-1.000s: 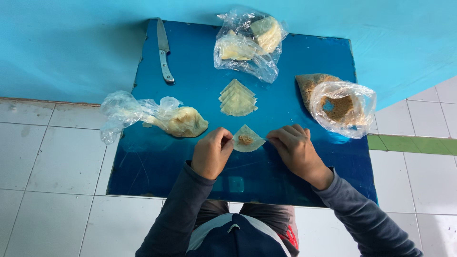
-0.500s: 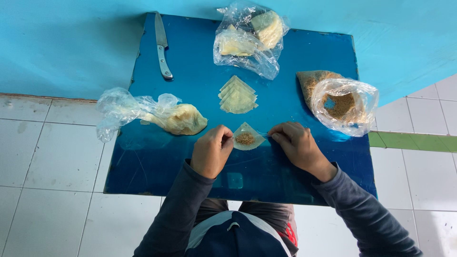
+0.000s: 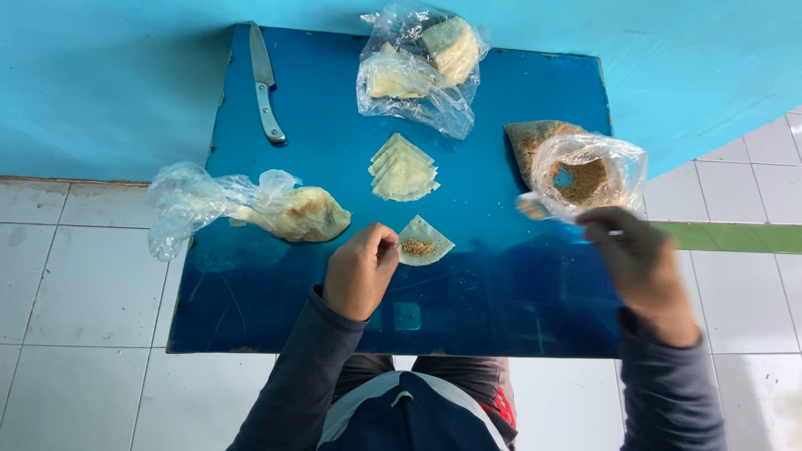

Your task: The person folds triangular pastry wrappers around a spoonful of brown filling, pinching the edges closed by hand and placing each finished pastry on a stack on the blue table. They repeat this cycle, taking new wrappers from a plastic bag and scooping filling from a bag.

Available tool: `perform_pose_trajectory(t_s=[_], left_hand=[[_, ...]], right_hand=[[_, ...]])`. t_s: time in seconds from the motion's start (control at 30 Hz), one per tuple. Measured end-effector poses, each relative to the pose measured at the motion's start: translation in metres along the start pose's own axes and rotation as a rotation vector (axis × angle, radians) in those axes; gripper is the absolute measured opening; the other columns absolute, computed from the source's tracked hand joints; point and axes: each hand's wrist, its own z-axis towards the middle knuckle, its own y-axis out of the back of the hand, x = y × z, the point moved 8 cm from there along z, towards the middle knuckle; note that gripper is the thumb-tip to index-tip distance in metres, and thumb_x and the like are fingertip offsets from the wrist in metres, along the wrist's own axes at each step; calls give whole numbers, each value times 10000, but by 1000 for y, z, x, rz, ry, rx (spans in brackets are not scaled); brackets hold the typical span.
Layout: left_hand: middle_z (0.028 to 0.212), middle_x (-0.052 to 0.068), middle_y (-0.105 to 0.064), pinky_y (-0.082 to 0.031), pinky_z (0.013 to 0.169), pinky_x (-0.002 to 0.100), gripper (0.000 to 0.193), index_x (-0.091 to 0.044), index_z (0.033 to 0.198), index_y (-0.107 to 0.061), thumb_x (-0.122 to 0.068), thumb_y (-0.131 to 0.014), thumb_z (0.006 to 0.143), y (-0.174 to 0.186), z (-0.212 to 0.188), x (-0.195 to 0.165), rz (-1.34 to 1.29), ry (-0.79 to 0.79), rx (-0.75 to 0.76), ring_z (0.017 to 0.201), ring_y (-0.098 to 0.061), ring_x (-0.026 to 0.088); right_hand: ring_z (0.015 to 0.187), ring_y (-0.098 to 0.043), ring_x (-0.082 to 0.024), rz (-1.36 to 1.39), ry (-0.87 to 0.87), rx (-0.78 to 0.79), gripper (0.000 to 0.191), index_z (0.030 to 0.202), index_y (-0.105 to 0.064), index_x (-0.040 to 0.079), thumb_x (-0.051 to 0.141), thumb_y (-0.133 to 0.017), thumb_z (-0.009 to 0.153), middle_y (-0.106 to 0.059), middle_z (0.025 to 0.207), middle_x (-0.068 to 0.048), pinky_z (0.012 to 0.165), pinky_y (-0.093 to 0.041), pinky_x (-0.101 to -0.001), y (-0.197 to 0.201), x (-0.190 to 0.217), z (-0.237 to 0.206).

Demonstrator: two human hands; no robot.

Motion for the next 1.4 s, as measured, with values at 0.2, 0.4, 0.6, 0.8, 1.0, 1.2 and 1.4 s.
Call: perform_pose_trajectory(t_s=[0.2,0.4,0.6,0.8,1.0,1.2,1.4], left_hand=[[912,101,-738,-594,619,316,134,-51,1012,-628,-68,-728,924,0,-3,-7,21,-52,-24,777,-757,242],[951,109,-754,-595,619,319,125,-58,1079,-640,-103,-690,974,-1,0,-14,16,-94,-31,781,-761,244],[995,126,-764,-604,642,335,145,-64,1155,-641,-121,-651,1022,-10,-3,-14,43,-97,2,816,-765,271],[1049,132,-763,-631,700,338,191,-56,1153,-639,-81,-691,971,-12,-3,-17,-1,-134,0,901,-776,277],[1057,136,-739,-627,735,345,236,-44,1169,-632,-56,-712,946,-16,-5,-15,3,-138,43,925,-761,273],[1123,163,-686,-634,724,339,246,-28,1144,-629,-52,-727,920,-18,-4,-15,22,-141,28,932,-741,300],[1065,142,-691,-624,699,350,179,-31,1036,-653,-79,-768,907,-22,-5,-7,121,-136,24,889,-727,300]], right_hand=[[890,-644,-171,-578,85,-324,83,1094,-772,108,135,-719,1151,-737,1009,-89,809,-515,-368,61,-45,8],[1188,-500,-330,-779,265,-442,171,1264,-753,153,167,-720,1097,-643,1258,-96,1022,-316,-583,11,-28,16],[1037,-592,-286,-552,639,105,269,1107,-708,136,235,-736,858,-647,1072,-81,874,-390,-477,-119,55,-5],[935,-607,-249,-384,581,115,95,1022,-679,125,174,-711,947,-634,1005,-49,816,-421,-398,-143,81,5],[935,-628,-268,-328,611,131,73,1012,-645,89,115,-672,949,-642,1018,-84,822,-457,-398,-153,85,5],[886,-650,-275,-229,378,257,72,1053,-628,59,110,-623,1003,-660,981,-94,823,-460,-416,-151,76,12],[911,-615,-286,-350,500,146,110,975,-639,77,175,-676,942,-627,964,-107,841,-454,-427,-146,82,10]])
